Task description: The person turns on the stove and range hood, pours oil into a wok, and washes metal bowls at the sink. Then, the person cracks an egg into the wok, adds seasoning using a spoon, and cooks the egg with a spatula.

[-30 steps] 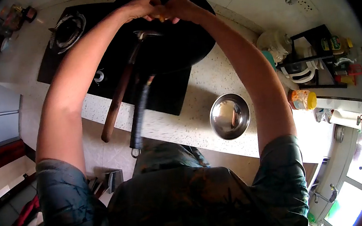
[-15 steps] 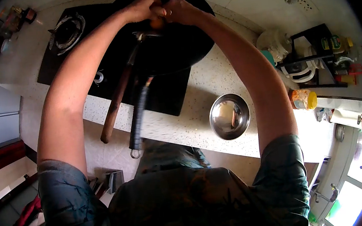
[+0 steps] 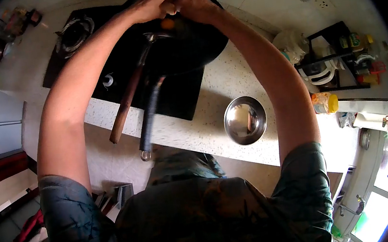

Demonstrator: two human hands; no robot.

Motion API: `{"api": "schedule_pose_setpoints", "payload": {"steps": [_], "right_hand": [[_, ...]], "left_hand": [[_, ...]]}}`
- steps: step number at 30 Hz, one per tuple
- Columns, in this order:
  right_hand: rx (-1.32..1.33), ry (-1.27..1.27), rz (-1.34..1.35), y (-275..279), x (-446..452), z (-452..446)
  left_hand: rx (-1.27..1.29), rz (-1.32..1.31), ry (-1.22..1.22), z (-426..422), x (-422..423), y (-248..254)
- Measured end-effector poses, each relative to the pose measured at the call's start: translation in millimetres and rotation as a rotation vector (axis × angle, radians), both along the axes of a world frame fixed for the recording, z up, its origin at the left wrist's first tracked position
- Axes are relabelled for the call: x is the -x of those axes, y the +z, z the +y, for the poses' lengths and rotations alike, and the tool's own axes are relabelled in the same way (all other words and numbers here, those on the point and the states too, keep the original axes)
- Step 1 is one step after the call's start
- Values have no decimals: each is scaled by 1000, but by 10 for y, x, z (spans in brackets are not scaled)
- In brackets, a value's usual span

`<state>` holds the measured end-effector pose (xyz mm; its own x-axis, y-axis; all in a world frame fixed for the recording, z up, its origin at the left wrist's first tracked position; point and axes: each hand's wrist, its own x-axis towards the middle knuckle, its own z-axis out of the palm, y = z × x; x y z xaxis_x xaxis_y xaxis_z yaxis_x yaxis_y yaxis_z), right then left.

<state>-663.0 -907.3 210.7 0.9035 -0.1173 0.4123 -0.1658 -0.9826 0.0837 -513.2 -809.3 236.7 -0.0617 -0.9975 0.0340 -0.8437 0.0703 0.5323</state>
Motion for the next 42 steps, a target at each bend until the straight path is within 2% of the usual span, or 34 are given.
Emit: {"api": "schedule_pose_setpoints", "payload": {"steps": [1,6,10,13,14,16,17,18,19,20,22,25,26,27,29,30,31,32,34,36,37,40,42], "right_hand": [[-88,-40,25,68,9,30],[-118,7,-61,259,68,165],[-22,-39,-93,273,89,250],[-40,-122,-92,204,68,199],[-33,-123,-96,207,90,191],[-787,-323,-299,231,160,190],[-780,-321,-305,267,200,215],[-1137,-234,-521,290,257,249],[-1490,-132,-739,321,320,309],[-1484,-132,-746,417,386,436],[-1774,-23,-752,642,517,724],[-1751,-81,-746,920,787,1325],[-1664,-193,-770,921,857,1480],[-1648,-117,-733,826,1014,1681],[-1377,-101,-713,797,1277,2047],[-1497,-92,-730,808,1403,2213],[-1774,-269,-798,954,1535,2478],[-1821,-382,-846,980,1659,2676],[-1763,-378,-804,846,1945,2952],[-1718,-455,-748,688,2174,3199],[-1614,-524,-701,584,2272,3304],[-1744,-589,-783,449,2667,3625],[-1720,-458,-951,396,2877,3845]], "left_hand": [[3,-2,1,23,-1,27],[225,-105,-84,88,3,82],[199,-56,-59,122,35,125],[276,-88,-45,186,62,101],[258,-10,3,209,62,100],[242,66,48,301,59,129],[193,287,88,405,84,168],[140,508,125,510,130,192],[68,591,163,639,226,307],[70,589,156,750,300,343],[23,952,89,963,437,400],[20,1156,76,1373,757,564],[30,1193,79,1589,814,594],[2,1252,49,1770,945,602],[-61,1248,77,2076,1264,744],[-79,1261,102,2239,1430,797],[-94,1274,103,2393,1558,779],[-105,1287,135,2520,1665,701],[-85,1216,154,2746,1915,559],[-118,1249,91,2893,2071,290],[-158,1318,101,2958,2181,172],[-247,1350,79,3077,2520,1],[-414,1314,-8,3096,2664,-37]]}}
